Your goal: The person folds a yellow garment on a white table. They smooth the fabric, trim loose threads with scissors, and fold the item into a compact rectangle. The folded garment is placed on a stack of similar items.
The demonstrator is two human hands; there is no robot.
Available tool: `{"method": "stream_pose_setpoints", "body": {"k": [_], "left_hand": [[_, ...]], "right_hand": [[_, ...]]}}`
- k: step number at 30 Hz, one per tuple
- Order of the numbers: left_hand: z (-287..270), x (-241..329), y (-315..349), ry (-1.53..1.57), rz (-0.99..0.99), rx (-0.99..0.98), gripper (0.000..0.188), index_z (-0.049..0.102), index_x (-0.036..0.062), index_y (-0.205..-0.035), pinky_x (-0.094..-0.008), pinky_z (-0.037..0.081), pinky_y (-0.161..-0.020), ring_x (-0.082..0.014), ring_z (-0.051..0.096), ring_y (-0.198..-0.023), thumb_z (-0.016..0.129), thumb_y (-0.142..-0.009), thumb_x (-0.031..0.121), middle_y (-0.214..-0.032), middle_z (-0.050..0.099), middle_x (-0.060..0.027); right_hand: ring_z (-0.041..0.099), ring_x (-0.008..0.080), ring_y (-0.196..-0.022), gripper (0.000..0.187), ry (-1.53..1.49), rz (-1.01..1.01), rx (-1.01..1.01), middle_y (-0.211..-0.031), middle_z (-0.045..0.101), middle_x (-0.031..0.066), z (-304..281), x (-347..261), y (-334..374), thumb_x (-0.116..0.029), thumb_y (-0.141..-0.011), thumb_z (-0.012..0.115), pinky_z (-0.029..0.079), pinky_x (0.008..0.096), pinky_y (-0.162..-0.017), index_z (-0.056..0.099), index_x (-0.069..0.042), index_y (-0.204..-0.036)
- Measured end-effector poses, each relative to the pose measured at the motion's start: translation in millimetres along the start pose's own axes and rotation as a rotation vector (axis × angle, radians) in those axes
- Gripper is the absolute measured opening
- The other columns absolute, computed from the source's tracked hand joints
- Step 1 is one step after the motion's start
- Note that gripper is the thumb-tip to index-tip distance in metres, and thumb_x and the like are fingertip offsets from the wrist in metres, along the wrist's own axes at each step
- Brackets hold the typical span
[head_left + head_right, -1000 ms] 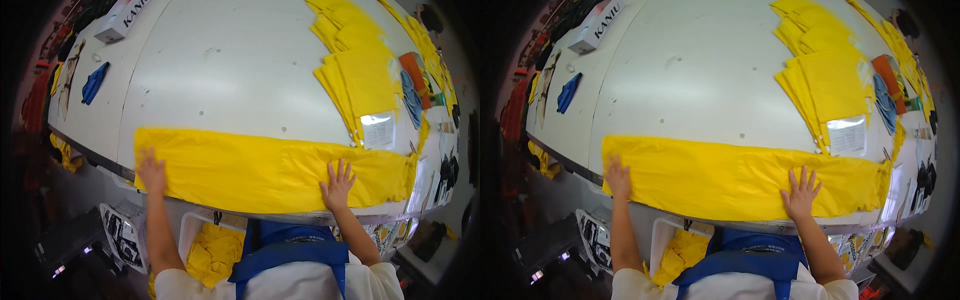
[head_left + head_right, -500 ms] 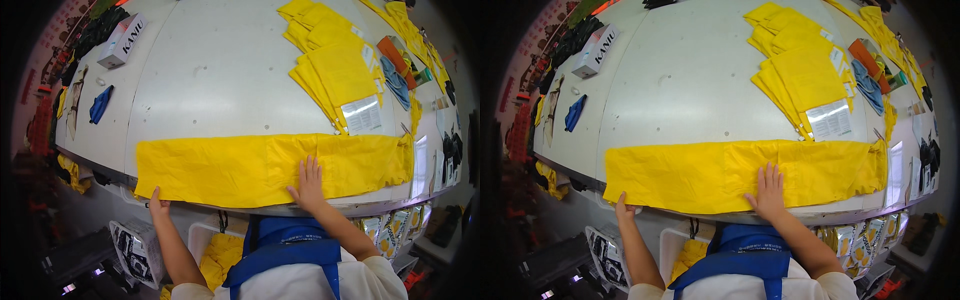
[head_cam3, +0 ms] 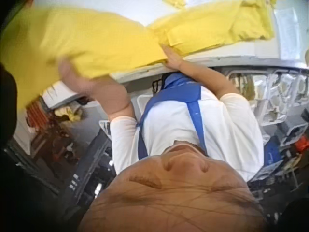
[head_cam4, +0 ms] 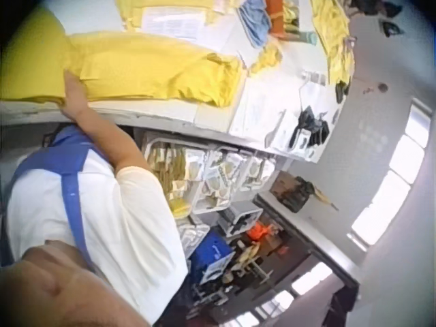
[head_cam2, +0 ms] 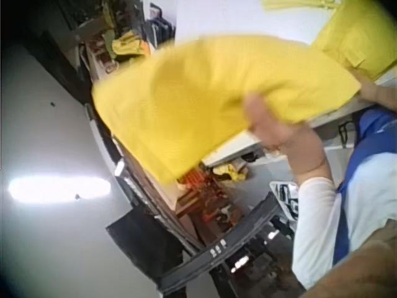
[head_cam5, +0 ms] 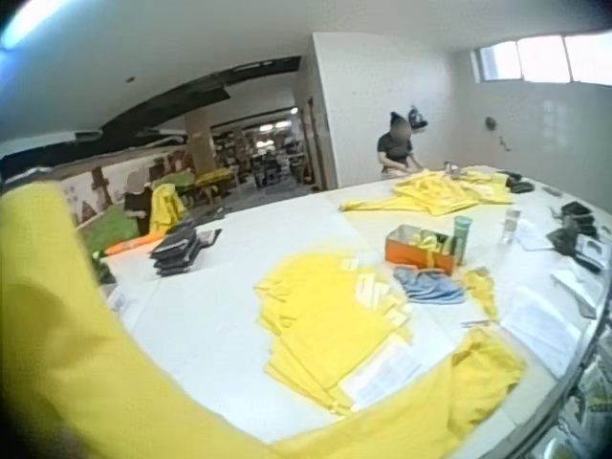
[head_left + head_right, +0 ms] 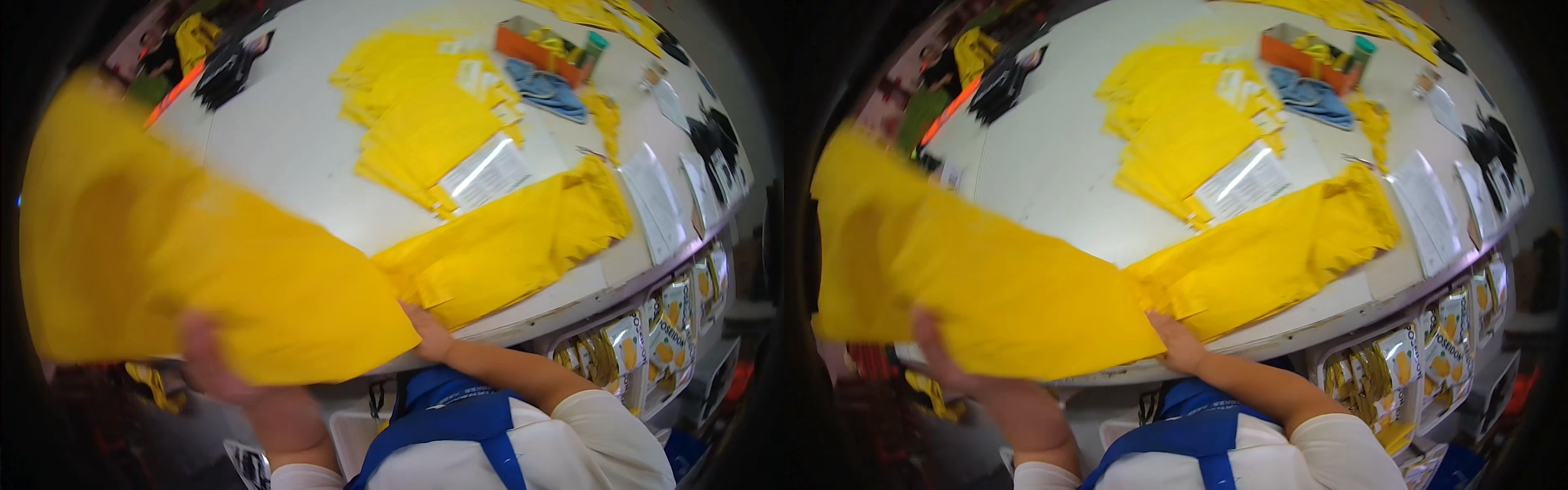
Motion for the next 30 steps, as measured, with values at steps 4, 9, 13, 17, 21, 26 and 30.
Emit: {"method": "stream_pose_setpoints", "body": {"k": [4, 9, 13, 17, 21, 26, 30], "left_hand": [[284, -81, 15, 0.120, -0.035, -0.445, 0.044, 0.050, 0.0020, -0.124, -0.0416, 0.041, -0.096, -0.0348, 0.051, -0.114, 0.059, -0.083, 0.016, -0.125, 0.054, -0.0188], [429, -293, 178, -0.592, -0.213, -1.183, 0.054, 0.048, 0.0022, -0.125, -0.0403, 0.041, -0.098, -0.0392, 0.047, -0.118, 0.069, -0.077, 0.015, -0.137, 0.043, -0.0232], [409, -293, 228, -0.489, -0.213, -1.400, 0.059, 0.047, 0.0051, -0.128, -0.0423, 0.039, -0.100, -0.0397, 0.047, -0.119, 0.071, -0.077, 0.019, -0.144, 0.035, -0.0211], [292, -209, 169, -0.512, 0.155, -1.113, 0.059, 0.050, 0.0076, -0.126, -0.0457, 0.038, -0.099, -0.0374, 0.047, -0.118, 0.075, -0.074, 0.020, -0.139, 0.041, -0.0205], [136, -176, 165, -1.097, -0.060, -0.754, 0.077, 0.040, 0.0086, -0.133, -0.0521, 0.027, -0.106, -0.0435, 0.033, -0.128, 0.079, -0.068, 0.020, -0.142, 0.030, -0.0258], [89, -215, 206, -1.125, -0.171, -0.639, 0.074, 0.042, 0.0107, -0.134, -0.0539, 0.024, -0.109, -0.0485, 0.019, -0.135, 0.076, -0.067, 0.009, -0.149, 0.016, -0.0256], [84, -225, 214, -1.198, -0.251, -0.593, 0.074, 0.042, 0.0158, -0.135, -0.0541, 0.024, -0.109, -0.0501, 0.017, -0.136, 0.064, -0.068, -0.007, -0.149, 0.016, -0.0253]], "right_hand": [[0.040, 0.0349, -0.128, 0.061, -0.077, 0.056, -0.107, -0.139, 0.040, 0.0211, 16, 22, 11, -0.018, -0.082, 0.061, 0.034, 0.0383, -0.105, 0.038, 0.001, -0.136], [0.046, 0.0329, -0.121, 0.055, -0.111, 0.036, -0.176, -0.132, 0.047, 0.0220, 11, 24, 21, -0.026, -0.086, 0.059, 0.038, 0.0374, -0.101, 0.044, -0.001, -0.133], [0.051, 0.0313, -0.116, 0.051, -0.156, 0.061, -0.297, -0.126, 0.052, 0.0228, -4, 35, 45, -0.032, -0.089, 0.057, 0.041, 0.0366, -0.097, 0.048, -0.004, -0.130], [0.056, 0.0298, -0.111, 0.048, -0.510, 0.077, -0.781, -0.121, 0.057, 0.0236, -130, -9, 103, -0.037, -0.091, 0.056, 0.045, 0.0359, -0.093, 0.053, -0.006, -0.127], [0.060, 0.0275, -0.100, 0.033, -0.500, 0.795, 0.382, -0.107, 0.064, 0.0171, -340, 136, 174, -0.029, -0.090, 0.060, 0.046, 0.0366, -0.090, 0.062, -0.003, -0.110], [0.062, 0.0306, -0.087, 0.037, 0.174, 1.014, 0.830, -0.098, 0.065, 0.0190, -453, 271, 226, -0.022, -0.084, 0.066, 0.049, 0.0375, -0.081, 0.060, 0.003, -0.110], [0.059, 0.0148, -0.079, 0.028, 0.221, 1.034, 0.759, -0.091, 0.062, 0.0078, -454, 270, 207, -0.021, -0.089, 0.063, 0.049, 0.0276, -0.069, 0.058, 0.002, -0.103]]}}
Point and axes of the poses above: each hand's wrist, its own y-axis away from the middle knuckle, its own z-axis out of the palm, x = y × z, the point moved 8 cm from there along -y, towards the middle knuckle
